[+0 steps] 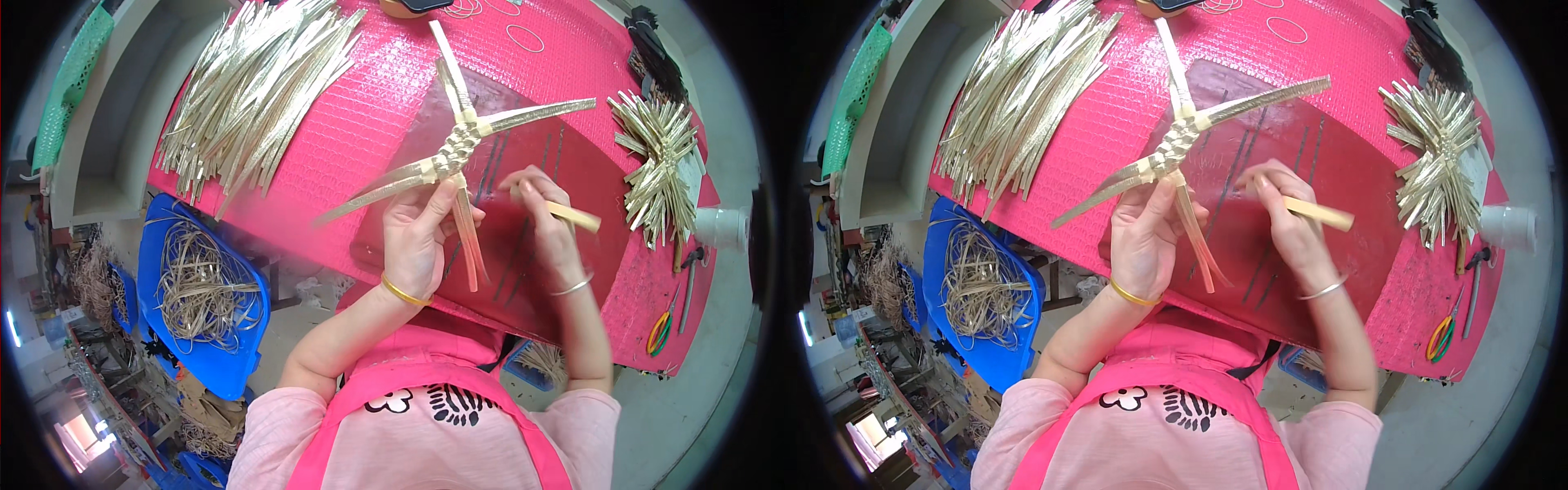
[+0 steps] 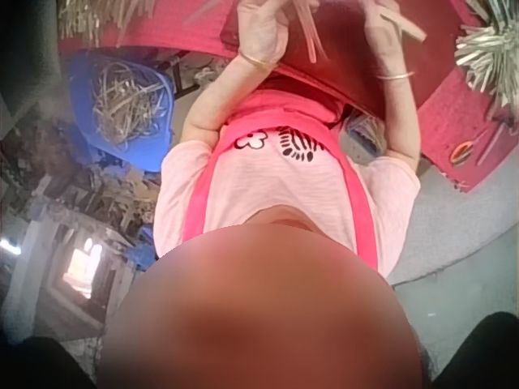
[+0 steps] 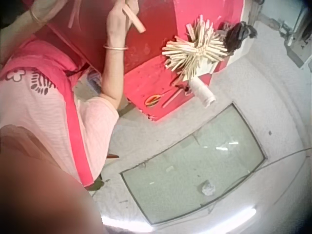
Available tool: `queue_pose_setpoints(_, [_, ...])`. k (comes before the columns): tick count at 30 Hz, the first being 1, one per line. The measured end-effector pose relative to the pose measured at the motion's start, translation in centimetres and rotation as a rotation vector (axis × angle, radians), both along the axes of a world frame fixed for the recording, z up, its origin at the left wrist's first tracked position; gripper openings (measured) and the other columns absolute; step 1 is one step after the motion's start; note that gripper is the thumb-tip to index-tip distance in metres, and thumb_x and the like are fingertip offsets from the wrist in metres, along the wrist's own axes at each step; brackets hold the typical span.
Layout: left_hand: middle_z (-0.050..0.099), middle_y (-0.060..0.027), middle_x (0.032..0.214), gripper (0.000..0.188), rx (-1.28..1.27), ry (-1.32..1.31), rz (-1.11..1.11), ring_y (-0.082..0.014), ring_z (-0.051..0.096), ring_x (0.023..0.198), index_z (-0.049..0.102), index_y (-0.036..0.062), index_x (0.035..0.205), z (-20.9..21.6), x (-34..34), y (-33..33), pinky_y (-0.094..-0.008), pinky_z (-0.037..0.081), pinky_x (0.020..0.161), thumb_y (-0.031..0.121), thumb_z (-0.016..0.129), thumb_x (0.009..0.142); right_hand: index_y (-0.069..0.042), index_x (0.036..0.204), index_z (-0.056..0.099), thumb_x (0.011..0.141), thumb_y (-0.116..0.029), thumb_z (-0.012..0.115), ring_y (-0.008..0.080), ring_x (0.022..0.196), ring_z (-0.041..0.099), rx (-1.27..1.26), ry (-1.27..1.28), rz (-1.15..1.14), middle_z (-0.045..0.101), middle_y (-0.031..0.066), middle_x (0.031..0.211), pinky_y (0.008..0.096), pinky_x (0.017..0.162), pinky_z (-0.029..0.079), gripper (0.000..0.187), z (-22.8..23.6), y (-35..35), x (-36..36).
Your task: Weaving gold-colored strips to create a decorative star-shaped ornament.
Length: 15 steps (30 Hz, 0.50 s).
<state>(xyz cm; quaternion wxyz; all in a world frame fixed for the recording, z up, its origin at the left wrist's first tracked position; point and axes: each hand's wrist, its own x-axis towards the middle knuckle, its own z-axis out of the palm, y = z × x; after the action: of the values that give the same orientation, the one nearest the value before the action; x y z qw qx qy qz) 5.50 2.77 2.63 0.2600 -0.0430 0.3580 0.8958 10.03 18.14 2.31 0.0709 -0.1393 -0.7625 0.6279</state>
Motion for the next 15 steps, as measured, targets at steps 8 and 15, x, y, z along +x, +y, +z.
queue_pose_setpoints(8, [0.057,-0.0054,0.072,0.014,-0.149,0.115,0.040,-0.0136,0.056,0.057,0.055,-0.0003,0.090,0.9,1.3,2.4,-0.0236,0.047,0.055,0.007,0.053,0.079,0.001,0.093,0.053,0.067,-0.023,0.063,0.0289,0.084,0.052,1.036,-0.332,0.474,0.057,0.0149,0.083,0.0368,0.074,0.039,0.036,4.2,4.2,2.0])
queue_pose_setpoints(15, [0.058,-0.0096,0.082,0.018,-0.332,0.585,-0.369,-0.0145,0.055,0.077,0.058,-0.0009,0.091,-0.5,4.0,5.5,-0.0262,0.043,0.068,0.009,0.056,0.076,0.000,0.093,0.055,0.079,-0.014,0.053,0.0099,0.069,0.053,0.019,0.086,-0.209,0.056,0.0021,0.082,0.0207,0.063,0.042,0.020,5.7,3.5,3.5])
